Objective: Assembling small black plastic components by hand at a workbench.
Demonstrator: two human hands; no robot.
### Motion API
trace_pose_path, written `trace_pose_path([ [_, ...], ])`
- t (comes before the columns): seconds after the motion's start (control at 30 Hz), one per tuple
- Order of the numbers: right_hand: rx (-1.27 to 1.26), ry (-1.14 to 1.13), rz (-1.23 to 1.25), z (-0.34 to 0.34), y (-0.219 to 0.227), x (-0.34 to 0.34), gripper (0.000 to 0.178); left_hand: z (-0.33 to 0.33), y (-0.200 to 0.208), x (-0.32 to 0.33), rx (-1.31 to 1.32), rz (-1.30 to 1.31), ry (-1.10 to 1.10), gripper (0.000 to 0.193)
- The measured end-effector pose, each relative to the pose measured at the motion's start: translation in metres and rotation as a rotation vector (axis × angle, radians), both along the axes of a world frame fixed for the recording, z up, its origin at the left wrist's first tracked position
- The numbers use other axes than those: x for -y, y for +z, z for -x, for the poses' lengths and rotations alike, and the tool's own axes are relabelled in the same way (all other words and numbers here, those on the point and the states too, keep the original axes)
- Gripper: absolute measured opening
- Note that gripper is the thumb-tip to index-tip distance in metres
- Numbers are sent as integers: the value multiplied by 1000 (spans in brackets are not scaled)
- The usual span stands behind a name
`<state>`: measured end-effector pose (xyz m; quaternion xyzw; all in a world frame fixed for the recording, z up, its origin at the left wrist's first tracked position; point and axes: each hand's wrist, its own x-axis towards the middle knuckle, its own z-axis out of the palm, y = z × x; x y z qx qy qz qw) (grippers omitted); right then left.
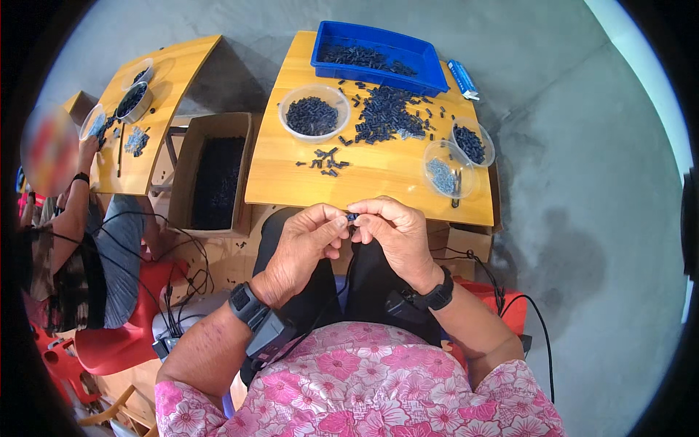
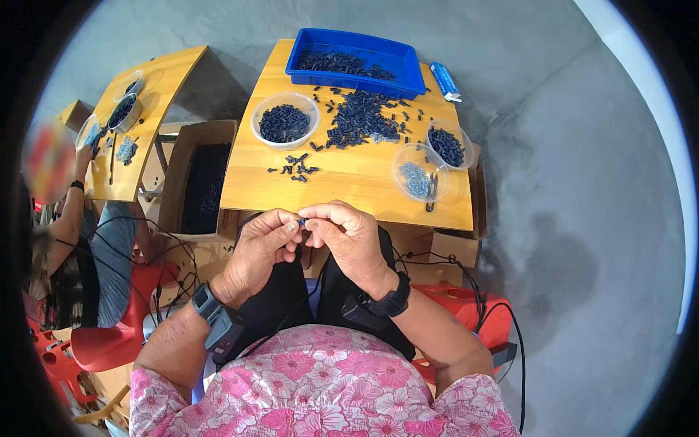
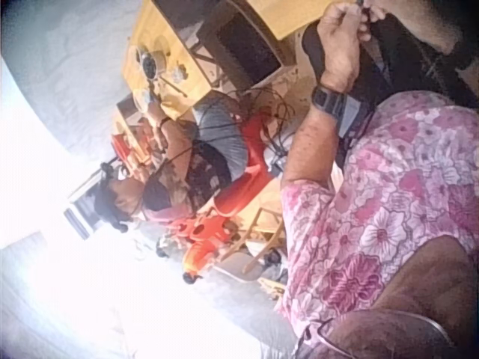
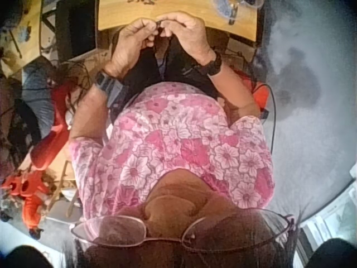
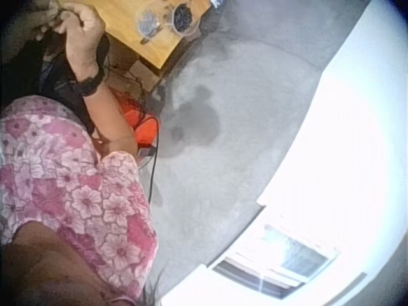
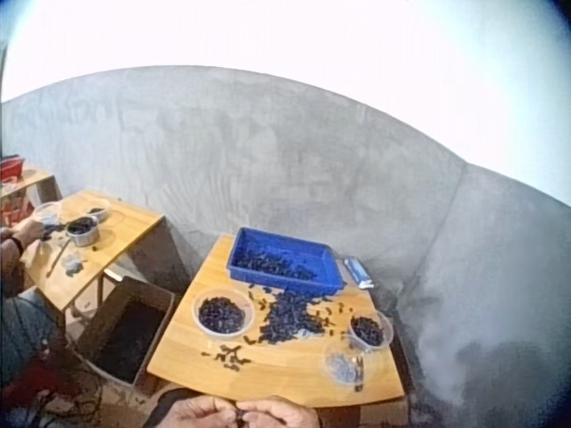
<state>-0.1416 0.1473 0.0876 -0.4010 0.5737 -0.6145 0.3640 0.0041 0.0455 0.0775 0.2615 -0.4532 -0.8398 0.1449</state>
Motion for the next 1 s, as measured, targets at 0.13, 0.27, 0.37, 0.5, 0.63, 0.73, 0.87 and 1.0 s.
trace_pose_path([
  [0.13, 21, -7, 10, 2, 0, 2, 14, 1, 1, 1, 13, -6, -1, 13],
  [0.27, 77, 22, -34, 1, 2, 2, 13, -5, -2, 1, -31, -23, 4, 15],
  [0.37, -78, 16, 1, 2, -2, 1, 12, -2, -6, -4, -1, 8, 3, 15],
  [0.5, -91, -21, -2, 5, -3, -7, 12, 6, -7, -8, -65, 29, -100, 16],
  [0.63, -133, 38, 25, 0, -7, -3, 13, 1, -9, -7, -85, 55, -134, 15],
  [0.73, -83, -20, 25, -4, 2, 0, 15, 0, -6, -1, -15, 31, 10, 14],
  [0.87, -5, -56, 53, 11, -2, -1, 16, 2, -14, 36, 53, -33, 528, 15],
  [1.0, -104, -113, 19, 26, -2, -3, 16, -32, -52, 112, -33, -115, 734, 17],
])
